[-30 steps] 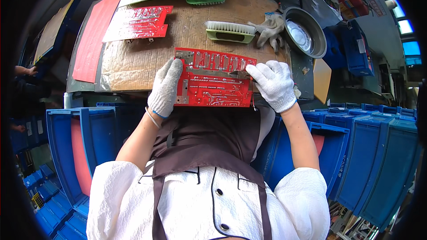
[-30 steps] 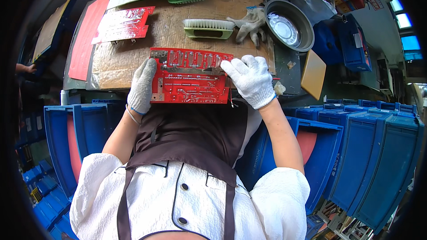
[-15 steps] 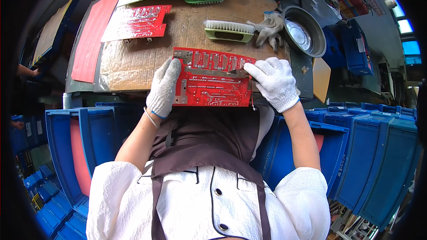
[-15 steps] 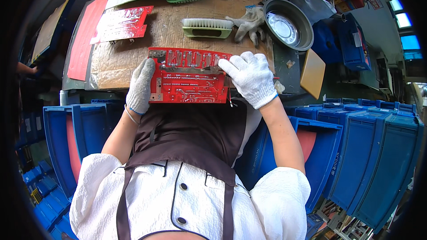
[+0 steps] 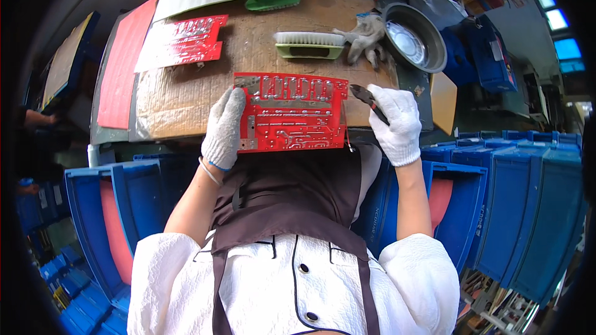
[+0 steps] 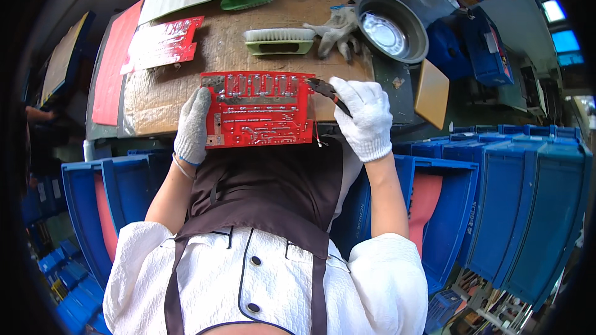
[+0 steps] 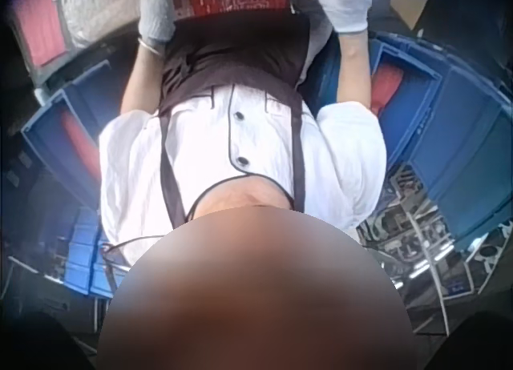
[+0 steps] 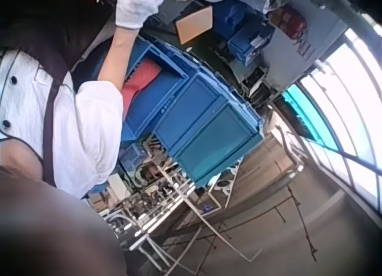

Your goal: The person is trimming the excess length of component leads on red printed circuit boards using pliers.

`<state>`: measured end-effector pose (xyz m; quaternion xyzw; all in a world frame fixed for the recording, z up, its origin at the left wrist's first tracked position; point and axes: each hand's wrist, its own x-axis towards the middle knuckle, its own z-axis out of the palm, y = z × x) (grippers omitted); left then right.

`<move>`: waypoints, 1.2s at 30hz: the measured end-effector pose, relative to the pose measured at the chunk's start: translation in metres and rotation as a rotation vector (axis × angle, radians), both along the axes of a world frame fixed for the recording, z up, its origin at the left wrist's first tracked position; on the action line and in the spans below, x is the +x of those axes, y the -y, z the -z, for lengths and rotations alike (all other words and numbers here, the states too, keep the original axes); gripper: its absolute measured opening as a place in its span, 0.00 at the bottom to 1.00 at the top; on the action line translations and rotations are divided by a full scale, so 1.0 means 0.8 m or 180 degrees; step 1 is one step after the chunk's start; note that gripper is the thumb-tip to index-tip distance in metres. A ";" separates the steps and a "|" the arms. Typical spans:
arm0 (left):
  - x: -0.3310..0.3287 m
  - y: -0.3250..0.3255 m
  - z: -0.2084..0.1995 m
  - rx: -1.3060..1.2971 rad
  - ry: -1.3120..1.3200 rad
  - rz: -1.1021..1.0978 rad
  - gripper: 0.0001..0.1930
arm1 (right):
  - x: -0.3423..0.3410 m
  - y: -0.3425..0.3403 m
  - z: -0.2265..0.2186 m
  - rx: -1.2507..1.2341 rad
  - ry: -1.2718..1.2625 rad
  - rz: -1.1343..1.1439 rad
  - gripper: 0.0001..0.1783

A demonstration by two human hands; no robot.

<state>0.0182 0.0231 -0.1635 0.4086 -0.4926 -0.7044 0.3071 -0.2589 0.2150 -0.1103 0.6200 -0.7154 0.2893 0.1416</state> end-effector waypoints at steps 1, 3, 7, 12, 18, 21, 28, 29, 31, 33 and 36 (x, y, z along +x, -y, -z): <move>0.002 -0.001 -0.002 -0.0001 -0.0025 0.0102 0.29 | 0.005 -0.014 -0.004 -0.0030 0.0102 0.0252 0.28; 0.005 -0.003 -0.010 0.0051 -0.0141 0.0072 0.24 | 0.014 -0.053 -0.008 0.0332 0.0332 0.0916 0.25; 0.011 0.007 0.003 0.0161 -0.0226 -0.0028 0.22 | 0.019 -0.136 0.013 0.1046 0.0684 0.2001 0.25; 0.012 0.015 0.020 0.0122 -0.0163 0.0036 0.27 | 0.019 -0.160 0.019 0.1547 0.0293 0.2506 0.26; 0.011 0.012 0.020 -0.0035 -0.0065 -0.0033 0.26 | 0.016 -0.123 0.034 0.2385 -0.0129 0.2862 0.29; 0.003 0.004 0.002 -0.0048 -0.0115 0.0007 0.21 | 0.011 -0.124 0.024 0.2599 0.0027 0.2976 0.34; 0.000 -0.004 -0.017 -0.0231 -0.0044 -0.0063 0.24 | 0.012 -0.129 0.003 0.2747 0.0643 0.3339 0.37; 0.002 -0.002 -0.013 -0.0237 -0.0038 -0.0082 0.24 | 0.018 -0.133 -0.003 0.2734 0.0671 0.3344 0.36; 0.005 0.005 -0.001 -0.0189 -0.0087 -0.0015 0.24 | 0.029 -0.139 -0.008 0.2703 0.0747 0.3401 0.35; 0.002 0.005 -0.003 -0.0123 -0.0174 0.0080 0.24 | 0.043 -0.153 0.003 0.2509 0.0666 0.3366 0.30; -0.002 -0.002 -0.013 -0.0339 -0.0108 -0.0027 0.24 | 0.087 -0.147 0.004 0.1287 0.1003 0.2116 0.19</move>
